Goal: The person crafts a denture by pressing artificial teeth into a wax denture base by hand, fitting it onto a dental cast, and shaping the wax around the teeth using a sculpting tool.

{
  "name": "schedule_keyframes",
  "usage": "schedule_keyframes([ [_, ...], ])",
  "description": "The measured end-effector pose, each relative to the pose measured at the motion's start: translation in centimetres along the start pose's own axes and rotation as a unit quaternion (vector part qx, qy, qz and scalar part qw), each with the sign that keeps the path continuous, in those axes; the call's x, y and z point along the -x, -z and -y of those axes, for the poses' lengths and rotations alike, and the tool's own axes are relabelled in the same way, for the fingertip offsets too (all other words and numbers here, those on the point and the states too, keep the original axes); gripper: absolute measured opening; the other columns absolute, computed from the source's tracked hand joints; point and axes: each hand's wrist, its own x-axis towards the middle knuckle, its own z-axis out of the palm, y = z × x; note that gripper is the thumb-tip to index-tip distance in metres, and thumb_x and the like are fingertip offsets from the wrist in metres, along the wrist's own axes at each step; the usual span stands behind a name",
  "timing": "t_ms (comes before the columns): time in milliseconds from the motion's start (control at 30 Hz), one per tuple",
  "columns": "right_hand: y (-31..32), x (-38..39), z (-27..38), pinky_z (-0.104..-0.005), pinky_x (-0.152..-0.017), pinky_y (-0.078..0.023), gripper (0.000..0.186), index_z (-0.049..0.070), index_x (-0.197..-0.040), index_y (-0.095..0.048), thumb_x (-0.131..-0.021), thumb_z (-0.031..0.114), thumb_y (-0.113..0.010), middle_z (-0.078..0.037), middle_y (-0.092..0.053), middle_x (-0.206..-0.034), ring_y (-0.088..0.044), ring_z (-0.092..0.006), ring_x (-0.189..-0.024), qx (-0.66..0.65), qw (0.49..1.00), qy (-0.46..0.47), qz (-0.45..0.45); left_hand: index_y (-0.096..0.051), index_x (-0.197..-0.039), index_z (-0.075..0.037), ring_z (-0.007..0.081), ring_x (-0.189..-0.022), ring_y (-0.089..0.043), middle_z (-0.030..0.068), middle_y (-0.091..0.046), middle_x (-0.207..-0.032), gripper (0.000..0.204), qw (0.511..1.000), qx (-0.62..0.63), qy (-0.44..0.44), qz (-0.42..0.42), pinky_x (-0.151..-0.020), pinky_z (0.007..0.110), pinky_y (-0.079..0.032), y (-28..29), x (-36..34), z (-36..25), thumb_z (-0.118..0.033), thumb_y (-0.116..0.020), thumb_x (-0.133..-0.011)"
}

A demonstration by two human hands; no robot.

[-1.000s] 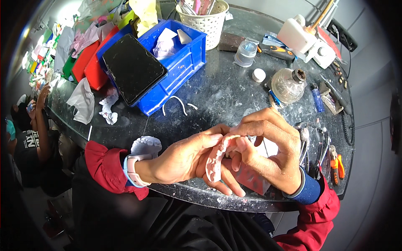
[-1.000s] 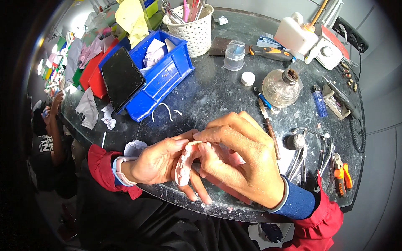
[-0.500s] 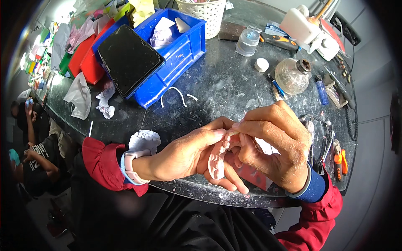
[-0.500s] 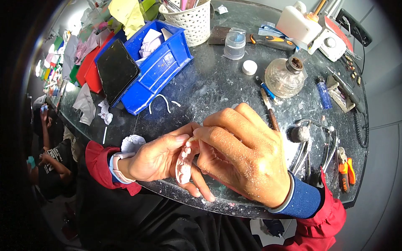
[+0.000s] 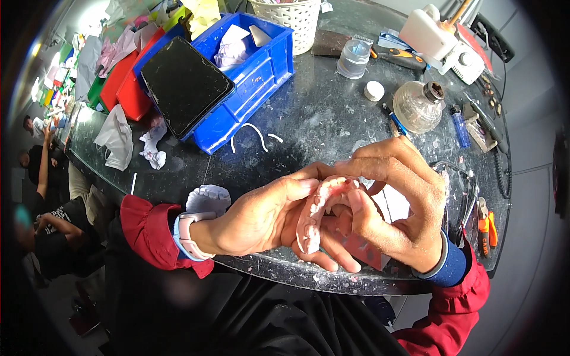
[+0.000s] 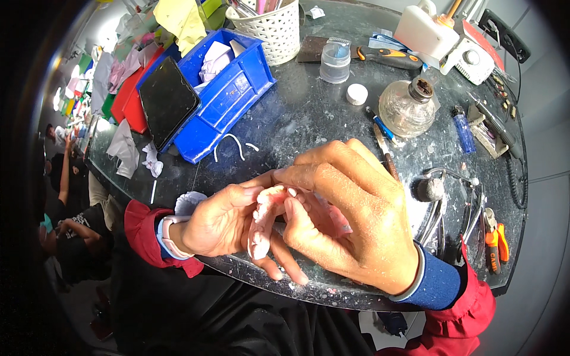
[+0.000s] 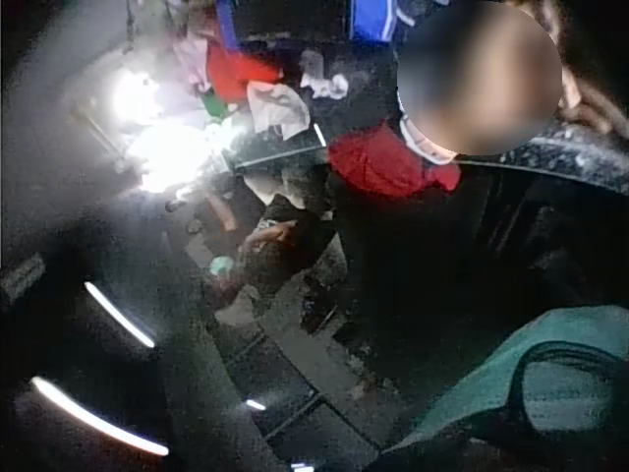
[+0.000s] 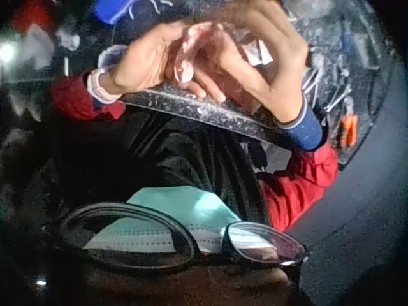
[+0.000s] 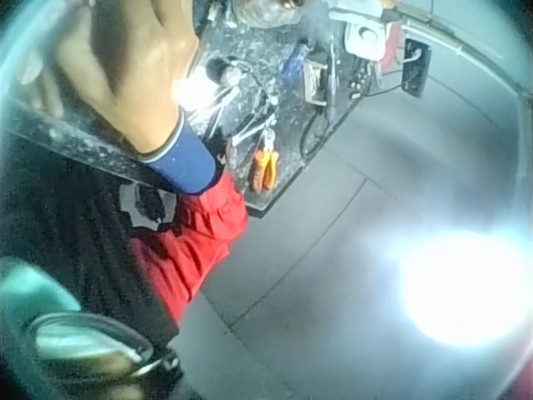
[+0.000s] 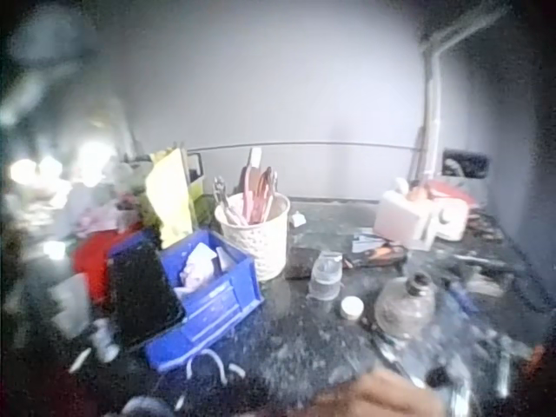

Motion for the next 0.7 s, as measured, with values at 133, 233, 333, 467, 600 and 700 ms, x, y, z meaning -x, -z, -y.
schedule_keyframes([
  [133, 0.16, -0.16, 0.07, -0.0269, -0.060, -0.048, 0.026, 0.001, -0.089, -0.063, -0.066, 0.011, -0.065, -0.014, -0.059, -0.084, -0.058, -0.0197, -0.073, 0.004, 1.000, 0.013, 0.001, -0.023, -0.130, -0.002, 0.0284, -0.102, -0.055, 0.0184, -0.045, -0.118, 0.047, 0.984, -0.159, -0.056, -0.064, -0.089, 0.042, -0.046, -0.73, 0.08, 0.12, -0.033, -0.026, -0.095],
  [233, -0.06, -0.02, -0.01, -0.0302, -0.071, -0.046, 0.029, 0.005, -0.091, -0.055, -0.065, 0.007, -0.070, -0.015, -0.057, -0.090, -0.056, -0.0209, -0.080, -0.013, 0.997, 0.077, -0.028, -0.028, -0.124, 0.006, 0.0182, -0.110, -0.044, 0.0154, -0.045, -0.115, 0.045, 0.918, -0.350, -0.170, -0.077, -0.095, 0.033, -0.035, -0.91, 0.18, 0.03, -0.026, -0.029, -0.094],
  [333, -0.54, 0.09, -0.24, -0.0294, -0.065, -0.042, 0.027, 0.006, -0.085, -0.057, -0.063, 0.005, -0.072, -0.011, -0.060, -0.086, -0.058, -0.0197, -0.076, -0.030, 0.993, 0.093, -0.063, -0.031, -0.123, 0.007, 0.0178, -0.110, -0.044, 0.0138, -0.046, -0.113, 0.040, 0.866, -0.437, -0.238, -0.046, -0.093, 0.031, -0.034, -0.50, 0.35, 0.02, -0.021, -0.031, -0.094],
  [467, -0.72, 0.11, -0.44, -0.0287, -0.064, -0.041, 0.026, 0.007, -0.081, -0.059, -0.061, 0.004, -0.074, -0.009, -0.060, -0.085, -0.058, -0.0194, -0.075, -0.035, 0.989, 0.121, -0.084, -0.034, -0.123, 0.006, 0.0157, -0.096, -0.048, 0.0130, -0.048, -0.108, 0.038, 0.858, -0.432, -0.274, -0.047, -0.086, 0.030, -0.038, -0.33, 0.29, 0.51, -0.018, -0.032, -0.094],
  [600, -0.54, 0.05, -0.43, -0.0288, -0.064, -0.041, 0.024, 0.008, -0.078, -0.059, -0.060, 0.004, -0.074, -0.009, -0.060, -0.086, -0.057, -0.0194, -0.075, -0.032, 0.990, 0.120, -0.068, -0.035, -0.122, 0.006, 0.0153, -0.091, -0.049, 0.0127, -0.049, -0.105, 0.036, 0.847, -0.453, -0.276, -0.045, -0.083, 0.030, -0.039, -0.37, 0.37, 0.36, -0.016, -0.033, -0.093],
  [700, -0.39, 0.08, -0.46, -0.0297, -0.065, -0.042, 0.023, 0.009, -0.076, -0.059, -0.060, 0.005, -0.075, -0.008, -0.060, -0.086, -0.057, -0.0198, -0.076, -0.022, 0.990, 0.123, -0.059, -0.035, -0.120, 0.007, 0.0180, -0.095, -0.052, 0.0160, -0.050, -0.108, 0.038, 0.834, -0.487, -0.254, -0.054, -0.085, 0.032, -0.040, -0.64, 0.53, -0.13, -0.015, -0.031, -0.090],
])
